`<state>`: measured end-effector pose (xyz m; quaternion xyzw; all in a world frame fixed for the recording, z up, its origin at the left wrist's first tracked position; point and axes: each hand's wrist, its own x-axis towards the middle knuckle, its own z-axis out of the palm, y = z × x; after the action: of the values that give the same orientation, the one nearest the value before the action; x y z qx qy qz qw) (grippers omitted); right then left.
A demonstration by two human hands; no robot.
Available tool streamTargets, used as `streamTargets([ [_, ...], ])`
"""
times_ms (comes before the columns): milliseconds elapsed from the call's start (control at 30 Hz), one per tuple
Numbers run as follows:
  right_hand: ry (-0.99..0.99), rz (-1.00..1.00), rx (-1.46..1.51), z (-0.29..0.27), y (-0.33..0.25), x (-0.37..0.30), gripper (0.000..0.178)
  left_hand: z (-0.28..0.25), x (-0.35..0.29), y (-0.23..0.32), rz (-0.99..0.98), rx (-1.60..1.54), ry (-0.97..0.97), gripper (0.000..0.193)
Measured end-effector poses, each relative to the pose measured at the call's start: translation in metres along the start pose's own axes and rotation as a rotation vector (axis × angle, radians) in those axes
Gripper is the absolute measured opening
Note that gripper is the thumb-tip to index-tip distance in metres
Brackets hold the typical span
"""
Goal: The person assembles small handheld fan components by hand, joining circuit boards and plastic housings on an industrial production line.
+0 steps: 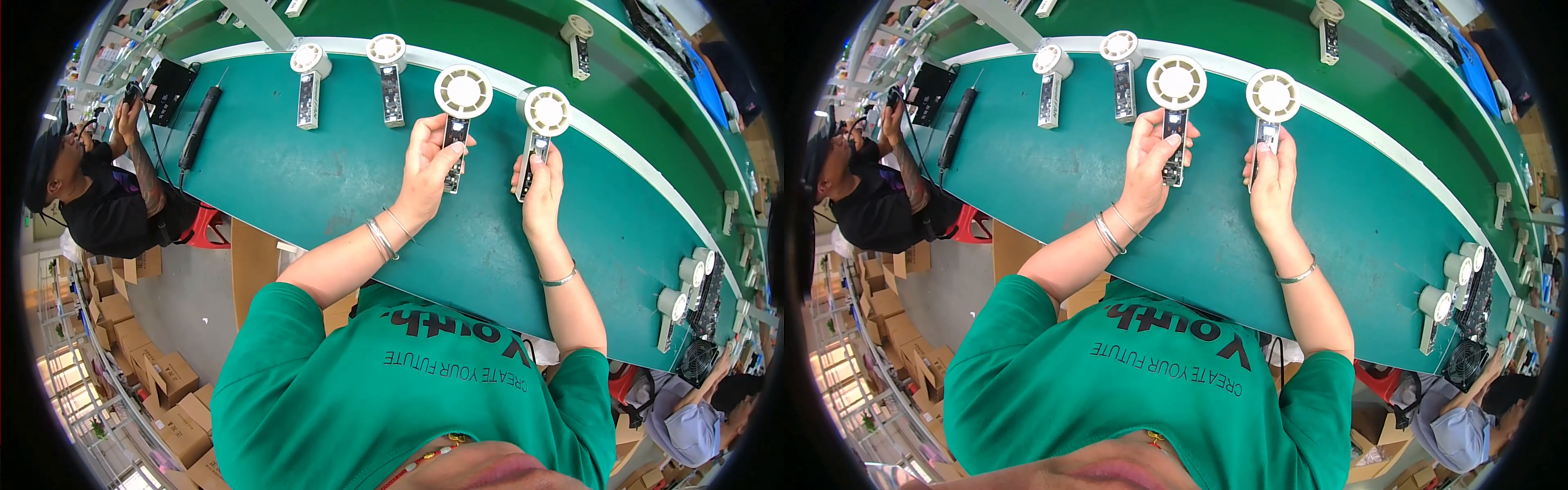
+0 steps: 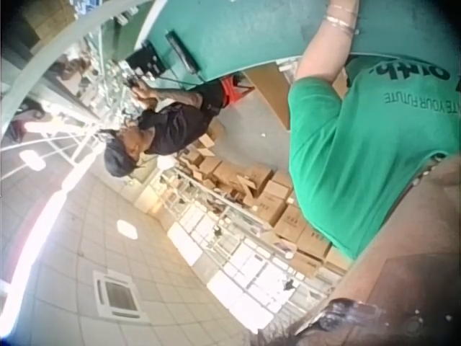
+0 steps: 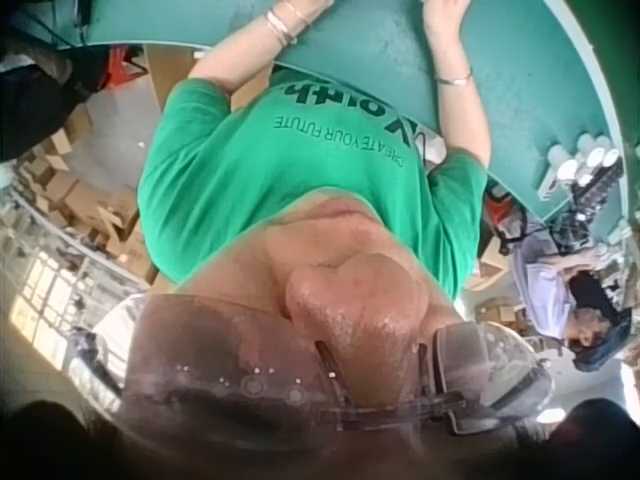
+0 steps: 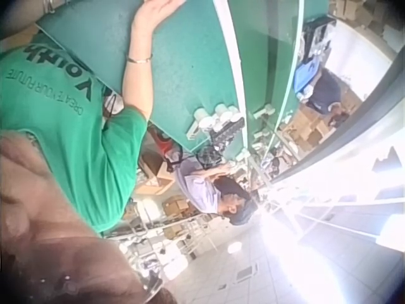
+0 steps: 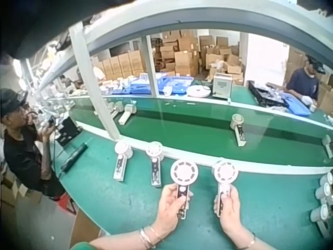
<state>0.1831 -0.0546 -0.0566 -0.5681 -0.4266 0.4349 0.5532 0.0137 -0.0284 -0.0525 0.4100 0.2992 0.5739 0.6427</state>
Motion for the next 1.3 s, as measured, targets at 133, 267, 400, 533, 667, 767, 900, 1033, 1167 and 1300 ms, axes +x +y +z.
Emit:
streamTargets([
  [133, -0.007, -0.022, 0.033, -0.001, 0.000, 0.000, 0.042, 0.001, 0.001, 0.000, -0.003, -0.015, -0.002, 0.037],
  [267, 0.022, -0.029, 0.002, 0.003, 0.001, 0.003, 0.043, 0.002, 0.002, -0.001, 0.026, 0.020, -0.006, 0.034],
  [400, 0.048, 0.008, -0.063, 0.010, 0.002, 0.005, 0.044, -0.001, 0.002, 0.000, 0.035, 0.000, -0.004, 0.035],
  [533, 0.031, 0.009, -0.135, 0.019, 0.003, 0.015, 0.037, -0.005, 0.001, 0.011, 0.058, 0.029, 0.039, 0.037],
  [667, 0.043, -0.198, -0.365, 0.043, 0.012, 0.048, 0.026, -0.017, 0.008, 0.050, 0.182, 0.083, 0.245, 0.034],
  [767, -0.057, -0.273, -0.642, 0.054, -0.023, 0.065, 0.023, -0.048, 0.027, 0.084, 0.314, 0.191, 0.428, 0.030],
  [900, -0.038, 0.046, -0.790, 0.078, -0.028, 0.084, 0.028, -0.125, 0.045, 0.123, 0.372, 0.796, 0.665, 0.023],
  [1033, 0.099, -0.186, -0.814, 0.073, -0.025, 0.071, 0.040, -0.260, 0.055, 0.126, 0.190, 0.992, 0.682, 0.020],
  [1167, 0.315, -0.497, -0.961, -0.071, -0.093, 0.018, 0.032, -0.349, 0.054, 0.127, 0.063, 1.031, 0.664, 0.040],
  [1300, 0.982, -0.331, -0.907, -0.339, -0.088, -0.034, 0.026, -0.222, 0.060, 0.144, 0.764, 1.865, 0.788, 0.046],
])
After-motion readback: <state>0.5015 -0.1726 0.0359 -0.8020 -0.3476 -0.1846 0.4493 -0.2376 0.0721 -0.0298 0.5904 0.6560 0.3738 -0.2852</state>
